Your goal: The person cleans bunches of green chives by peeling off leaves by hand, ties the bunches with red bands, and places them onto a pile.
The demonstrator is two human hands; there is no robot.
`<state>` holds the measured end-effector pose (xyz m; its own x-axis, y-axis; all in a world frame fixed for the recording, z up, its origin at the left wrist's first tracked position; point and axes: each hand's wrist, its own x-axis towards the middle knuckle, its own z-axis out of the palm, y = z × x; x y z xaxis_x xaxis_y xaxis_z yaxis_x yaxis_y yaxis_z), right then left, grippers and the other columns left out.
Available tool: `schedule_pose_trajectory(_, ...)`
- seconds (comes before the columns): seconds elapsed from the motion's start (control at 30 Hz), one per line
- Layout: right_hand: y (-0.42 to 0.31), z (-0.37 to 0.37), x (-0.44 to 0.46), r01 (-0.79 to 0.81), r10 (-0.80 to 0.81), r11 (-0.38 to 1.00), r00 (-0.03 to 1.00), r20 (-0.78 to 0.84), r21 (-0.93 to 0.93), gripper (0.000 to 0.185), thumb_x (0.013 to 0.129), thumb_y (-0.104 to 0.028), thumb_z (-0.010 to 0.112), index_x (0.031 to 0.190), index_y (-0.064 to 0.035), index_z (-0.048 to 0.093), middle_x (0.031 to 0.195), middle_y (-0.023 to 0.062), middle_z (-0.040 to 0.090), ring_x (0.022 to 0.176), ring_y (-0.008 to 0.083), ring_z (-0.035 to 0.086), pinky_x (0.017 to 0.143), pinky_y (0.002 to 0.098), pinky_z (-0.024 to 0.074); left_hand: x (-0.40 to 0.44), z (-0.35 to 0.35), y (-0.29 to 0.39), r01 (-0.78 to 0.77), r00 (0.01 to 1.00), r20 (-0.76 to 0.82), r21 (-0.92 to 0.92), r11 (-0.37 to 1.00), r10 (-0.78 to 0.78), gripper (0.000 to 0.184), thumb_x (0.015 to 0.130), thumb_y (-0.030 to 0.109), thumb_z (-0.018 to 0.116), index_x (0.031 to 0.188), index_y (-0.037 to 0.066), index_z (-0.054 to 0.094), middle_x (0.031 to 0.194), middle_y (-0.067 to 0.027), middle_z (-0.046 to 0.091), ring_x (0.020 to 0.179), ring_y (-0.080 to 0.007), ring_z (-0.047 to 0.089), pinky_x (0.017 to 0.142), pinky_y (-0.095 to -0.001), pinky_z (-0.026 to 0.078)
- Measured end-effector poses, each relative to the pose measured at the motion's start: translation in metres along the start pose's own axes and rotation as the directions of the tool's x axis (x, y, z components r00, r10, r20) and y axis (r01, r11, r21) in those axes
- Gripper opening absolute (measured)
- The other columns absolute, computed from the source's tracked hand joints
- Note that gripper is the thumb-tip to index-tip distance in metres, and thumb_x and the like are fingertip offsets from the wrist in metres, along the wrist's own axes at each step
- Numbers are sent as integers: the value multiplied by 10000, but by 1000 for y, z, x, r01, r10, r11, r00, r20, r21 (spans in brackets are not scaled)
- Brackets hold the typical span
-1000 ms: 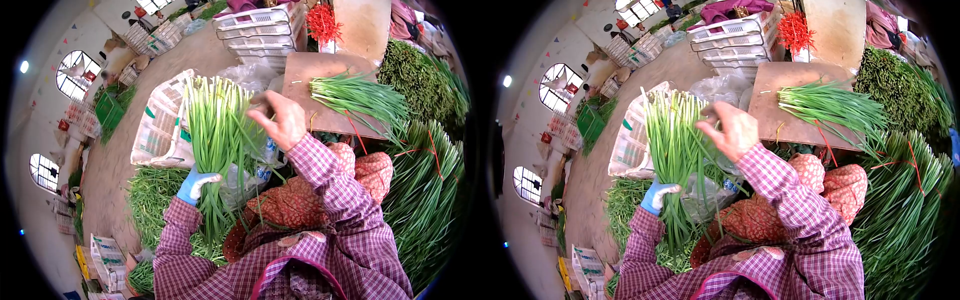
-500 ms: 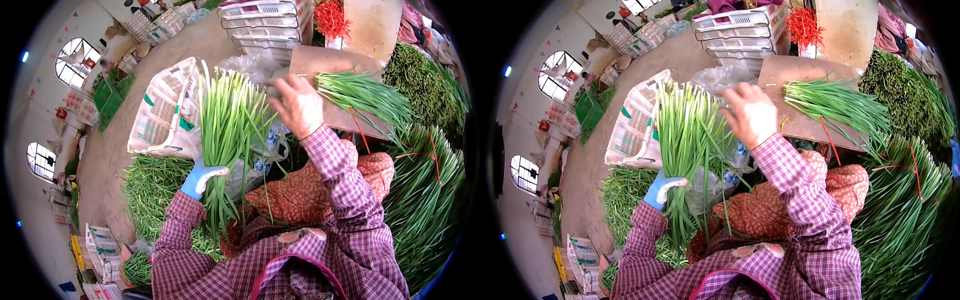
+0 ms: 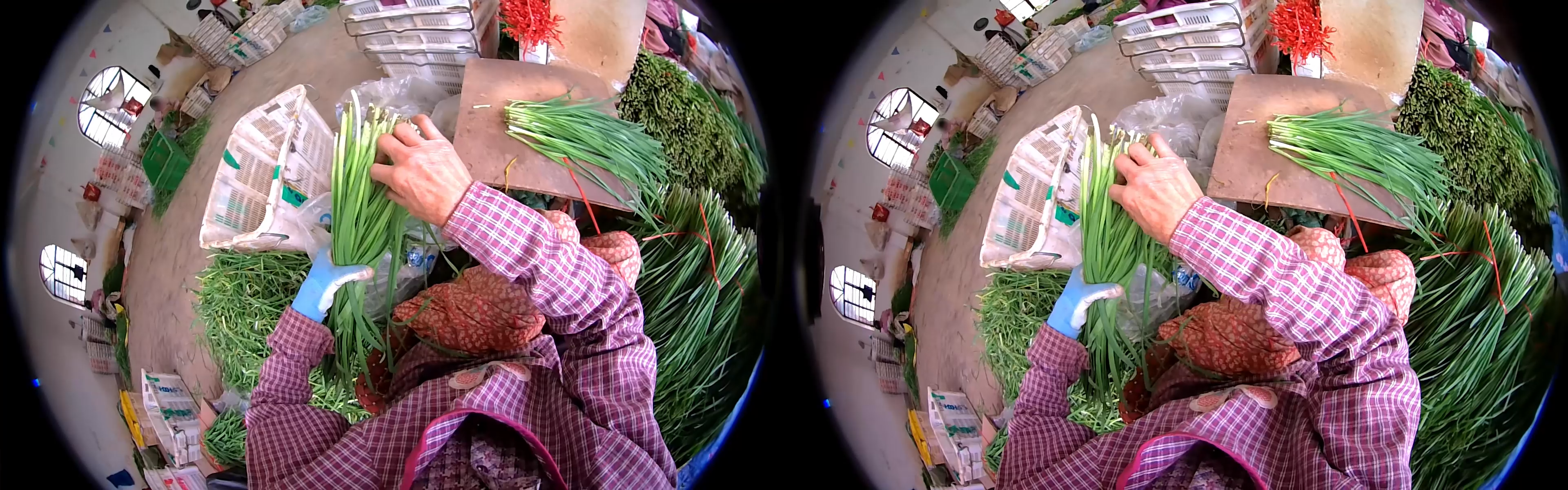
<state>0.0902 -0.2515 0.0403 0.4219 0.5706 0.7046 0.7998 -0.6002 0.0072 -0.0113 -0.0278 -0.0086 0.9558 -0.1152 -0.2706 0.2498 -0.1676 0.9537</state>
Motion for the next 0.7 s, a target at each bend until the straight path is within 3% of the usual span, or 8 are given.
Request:
schedule_pose_trajectory(0.37,11,23,-6,10,-15,996,998,-59,-92,223,702,-200,661,883,-106,571,814,32,540,880,215,533,947,434,378,0,0,1,7,1000,-2,4,1000,-7,574,680,58,780,1197,-19,544,1061,-65,640,928,-147,607,852,-281,487)
schedule_pose_trajectory(0.47,13,22,-8,11,-11,1000,1000,5,-28,210,717,-206,660,890,-118,583,803,25,546,866,211,538,949,432,379,1,0,-2,30,1000,3,0,1000,-30,594,678,56,780,1210,-23,530,1073,-72,636,936,-151,608,859,-284,486)
schedule_pose_trajectory(0.53,14,19,-9,48,-46,998,997,62,-29,92,765,-192,577,832,-133,598,773,32,589,860,196,567,929,398,383,2,0,-3,17,1000,7,-3,1000,-17,612,674,49,779,1223,-24,516,1087,-76,631,944,-154,609,864,-286,486)
schedule_pose_trajectory(0.67,19,22,-5,102,-100,995,992,72,-18,183,744,-222,657,889,-134,588,763,31,549,811,207,571,915,439,418,2,0,-2,38,999,20,3,999,-38,628,673,38,774,1238,-24,505,1103,-81,626,968,-163,609,878,-292,484)
schedule_pose_trajectory(0.7,21,20,-2,4,-5,1000,999,33,24,159,767,-219,646,880,-127,582,744,38,554,756,216,585,859,438,452,0,2,0,38,999,25,3,999,-38,624,664,62,764,1229,-28,516,1108,-81,623,990,-166,597,896,-294,463)
